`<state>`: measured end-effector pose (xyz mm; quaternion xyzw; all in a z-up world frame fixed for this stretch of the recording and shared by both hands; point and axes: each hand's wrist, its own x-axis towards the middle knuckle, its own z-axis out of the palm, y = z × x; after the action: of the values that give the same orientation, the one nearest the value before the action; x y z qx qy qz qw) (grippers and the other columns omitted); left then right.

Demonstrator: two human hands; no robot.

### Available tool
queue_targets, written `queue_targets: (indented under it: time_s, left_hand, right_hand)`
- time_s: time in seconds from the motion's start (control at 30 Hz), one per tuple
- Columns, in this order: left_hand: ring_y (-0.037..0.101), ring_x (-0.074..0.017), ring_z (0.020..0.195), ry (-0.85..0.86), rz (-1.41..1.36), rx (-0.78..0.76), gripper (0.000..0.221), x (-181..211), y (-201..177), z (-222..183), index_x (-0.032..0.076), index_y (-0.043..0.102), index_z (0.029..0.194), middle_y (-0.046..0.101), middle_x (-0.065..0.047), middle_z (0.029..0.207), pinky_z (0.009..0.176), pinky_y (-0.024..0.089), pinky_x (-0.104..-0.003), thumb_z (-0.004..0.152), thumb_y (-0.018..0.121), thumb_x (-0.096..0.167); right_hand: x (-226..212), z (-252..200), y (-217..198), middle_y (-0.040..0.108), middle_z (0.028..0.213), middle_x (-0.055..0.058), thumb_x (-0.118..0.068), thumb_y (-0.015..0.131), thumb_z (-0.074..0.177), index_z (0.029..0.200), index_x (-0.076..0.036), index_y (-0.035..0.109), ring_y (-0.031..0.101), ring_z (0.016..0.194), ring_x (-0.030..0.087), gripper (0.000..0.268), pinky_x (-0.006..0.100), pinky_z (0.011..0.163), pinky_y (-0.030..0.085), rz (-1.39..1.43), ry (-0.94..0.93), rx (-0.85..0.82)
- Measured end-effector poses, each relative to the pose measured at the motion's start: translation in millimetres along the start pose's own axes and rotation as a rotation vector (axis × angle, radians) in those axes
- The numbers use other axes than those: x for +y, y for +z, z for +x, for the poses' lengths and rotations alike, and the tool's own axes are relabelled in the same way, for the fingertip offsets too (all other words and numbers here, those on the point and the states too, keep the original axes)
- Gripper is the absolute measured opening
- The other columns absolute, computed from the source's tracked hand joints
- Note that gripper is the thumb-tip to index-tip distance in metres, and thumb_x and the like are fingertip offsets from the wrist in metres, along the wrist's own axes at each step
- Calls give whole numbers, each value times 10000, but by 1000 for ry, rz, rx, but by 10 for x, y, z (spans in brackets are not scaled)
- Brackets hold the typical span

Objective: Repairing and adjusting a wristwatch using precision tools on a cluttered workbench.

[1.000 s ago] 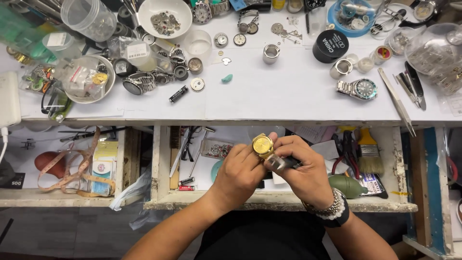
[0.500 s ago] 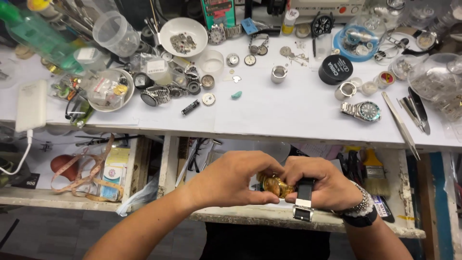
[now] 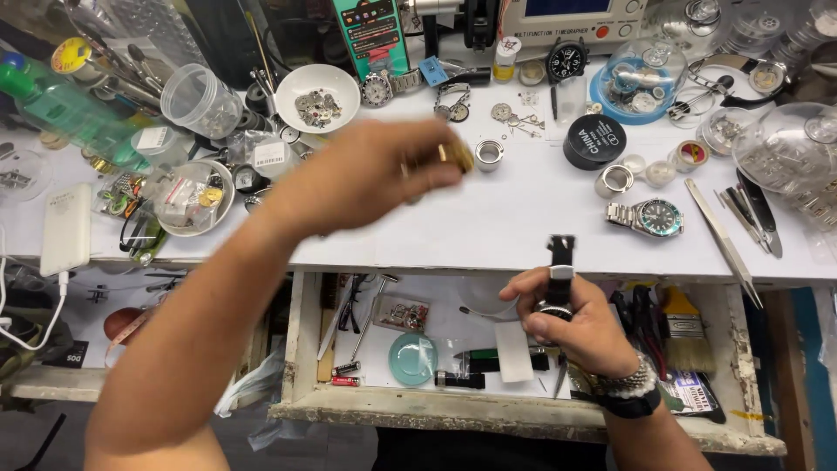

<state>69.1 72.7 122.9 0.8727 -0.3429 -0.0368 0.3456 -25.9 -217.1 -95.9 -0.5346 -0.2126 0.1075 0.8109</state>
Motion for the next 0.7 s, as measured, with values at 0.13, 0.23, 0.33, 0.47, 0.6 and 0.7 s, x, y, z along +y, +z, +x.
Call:
queue_targets:
  time_s: [0.13, 0.23, 0.33, 0.47, 0.6, 0.7]
  left_hand:
    - [639, -159, 801, -222, 266, -58, 96, -514, -258, 537, 197, 674, 1031, 724, 20, 896, 695, 455, -337, 985, 704, 275]
    - [649, -287, 845, -253, 473, -134, 143, -818, -308, 810, 164, 713, 1031, 740, -27, 886, 727, 457, -427, 949, 707, 282]
    - [640, -259, 900, -424, 504, -229, 110, -983, -268, 964, 177, 725, 1022, 742, -10, 922, 734, 484, -431, 926, 692, 219]
    - [627, -316, 998, -500, 576, -346, 327, -1214, -171, 1048, 193, 738, 1202, 727, -52, 1061, 756, 507, -464, 876, 717, 219]
    - [632, -332, 1042, -508, 547, -330, 356, -1309, -116, 1063, 222, 734, 1240, 733, -64, 1123, 794, 515, -470, 889, 681, 198]
    - [630, -325, 941, -525, 522, -316, 297, -1434, -63, 1099, 202, 738, 1196, 730, -64, 1029, 715, 498, -462, 909, 670, 166]
  right_hand:
    - [-141, 59, 188, 744, 996, 208, -56, 689, 874, 1126, -4, 641, 539, 560, 148, 262, 260, 488, 480, -97, 177, 36]
    - [-65, 42, 157, 720, 1006, 213, -124, 709, 890, 1169, 16, 629, 561, 612, 163, 322, 248, 495, 501, -55, 223, 41]
    - [-34, 51, 124, 703, 998, 247, -106, 708, 894, 1198, 44, 612, 504, 554, 170, 352, 294, 518, 489, 39, 258, 71]
    - [-20, 65, 110, 708, 989, 231, -115, 707, 897, 1206, 36, 606, 525, 561, 166, 358, 290, 528, 509, 51, 264, 74]
    - [7, 86, 125, 707, 998, 225, -109, 692, 907, 1212, 42, 600, 503, 547, 139, 352, 286, 531, 498, 45, 263, 56]
    - [-21, 99, 143, 726, 967, 207, -71, 685, 905, 1189, 23, 621, 540, 584, 177, 306, 287, 515, 503, 20, 299, 80]
